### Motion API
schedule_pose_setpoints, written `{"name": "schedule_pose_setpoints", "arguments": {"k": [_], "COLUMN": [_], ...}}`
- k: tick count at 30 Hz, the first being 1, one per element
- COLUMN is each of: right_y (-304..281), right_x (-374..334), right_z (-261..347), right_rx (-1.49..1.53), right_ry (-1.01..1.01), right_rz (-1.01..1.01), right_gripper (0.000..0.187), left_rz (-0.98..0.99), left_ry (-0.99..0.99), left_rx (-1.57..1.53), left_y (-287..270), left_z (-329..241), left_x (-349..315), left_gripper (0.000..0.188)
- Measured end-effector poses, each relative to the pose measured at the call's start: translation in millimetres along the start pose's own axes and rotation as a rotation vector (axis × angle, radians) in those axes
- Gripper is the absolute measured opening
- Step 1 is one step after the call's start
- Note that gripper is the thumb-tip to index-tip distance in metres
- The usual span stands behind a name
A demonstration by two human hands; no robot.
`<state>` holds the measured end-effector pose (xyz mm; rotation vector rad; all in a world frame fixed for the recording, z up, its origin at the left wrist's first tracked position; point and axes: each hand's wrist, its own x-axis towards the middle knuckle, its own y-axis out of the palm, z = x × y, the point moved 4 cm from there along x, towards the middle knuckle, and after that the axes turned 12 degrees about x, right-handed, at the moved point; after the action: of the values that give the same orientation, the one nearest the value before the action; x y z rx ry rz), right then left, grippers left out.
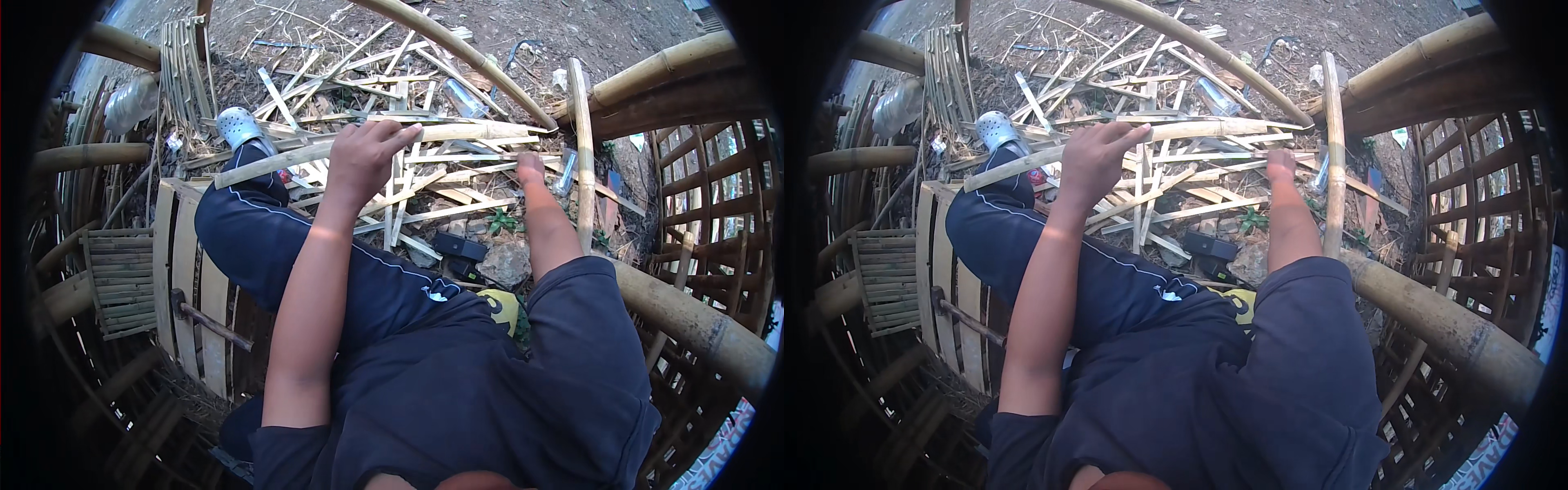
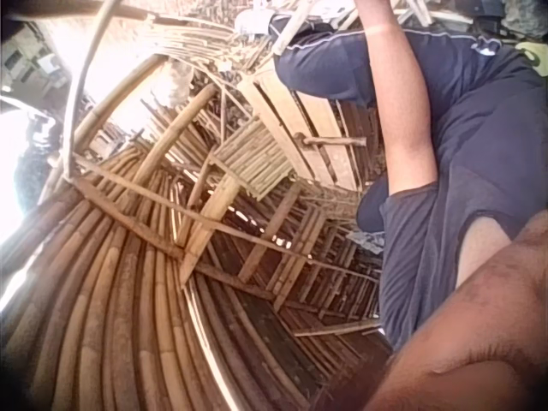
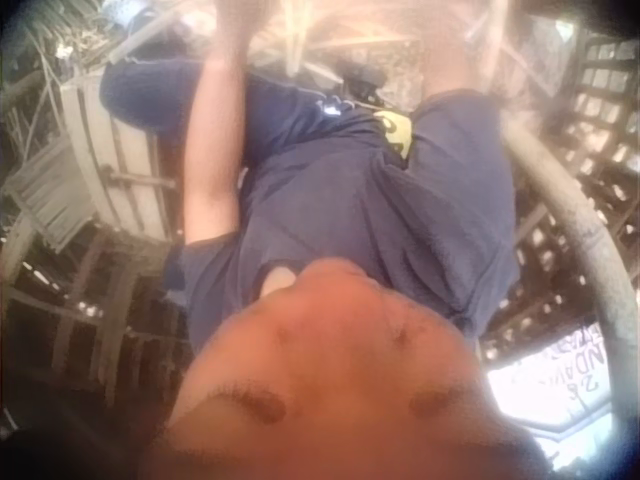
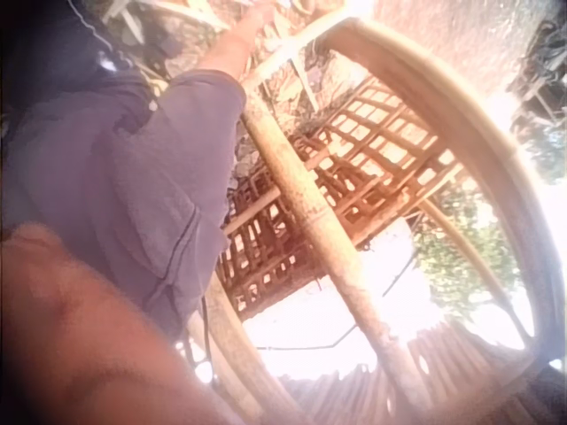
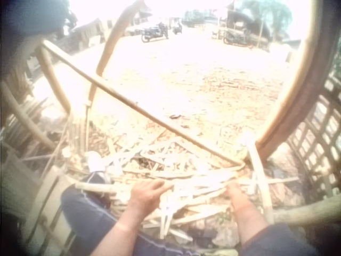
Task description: The person constructs a small furniture piece from bamboo, using a hammer to drive nails and a small knife to trim and smooth bamboo strips.
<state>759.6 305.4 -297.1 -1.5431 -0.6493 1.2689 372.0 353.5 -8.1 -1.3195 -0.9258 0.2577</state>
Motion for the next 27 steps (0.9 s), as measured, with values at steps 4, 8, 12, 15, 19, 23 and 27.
{"name": "schedule_pose_setpoints", "arguments": {"k": [4,8,12,15,19,23,27], "right_y": [-18,-9,36,64,82,92,83], "right_x": [-6,-29,-72,-86,-90,-83,-71], "right_z": [-58,16,84,104,110,92,78], "right_rx": [-0.15,0.101,0.197,0.121,0.135,0.313,0.414], "right_ry": [0.181,-0.113,-0.191,-0.226,-0.071,-0.019,-0.082], "right_rz": [-0.383,-0.113,0.206,0.183,0.085,0.061,0.038], "right_gripper": [0.023,0.026,0.045,0.049,0.052,0.042,0.027], "left_rz": [-0.039,-0.022,-0.04,-0.15,-0.214,-0.171,-0.091], "left_ry": [0.036,-0.006,0.001,-0.009,-0.049,-0.008,0.06], "left_rx": [-0.05,-0.029,-0.024,0.037,0.114,0.045,0.022], "left_y": [4,5,5,-5,-20,-10,-2], "left_z": [-10,-9,-8,-2,9,1,-19], "left_x": [17,19,19,23,24,16,10], "left_gripper": [0.049,0.045,0.044,0.045,0.045,0.043,0.039]}}
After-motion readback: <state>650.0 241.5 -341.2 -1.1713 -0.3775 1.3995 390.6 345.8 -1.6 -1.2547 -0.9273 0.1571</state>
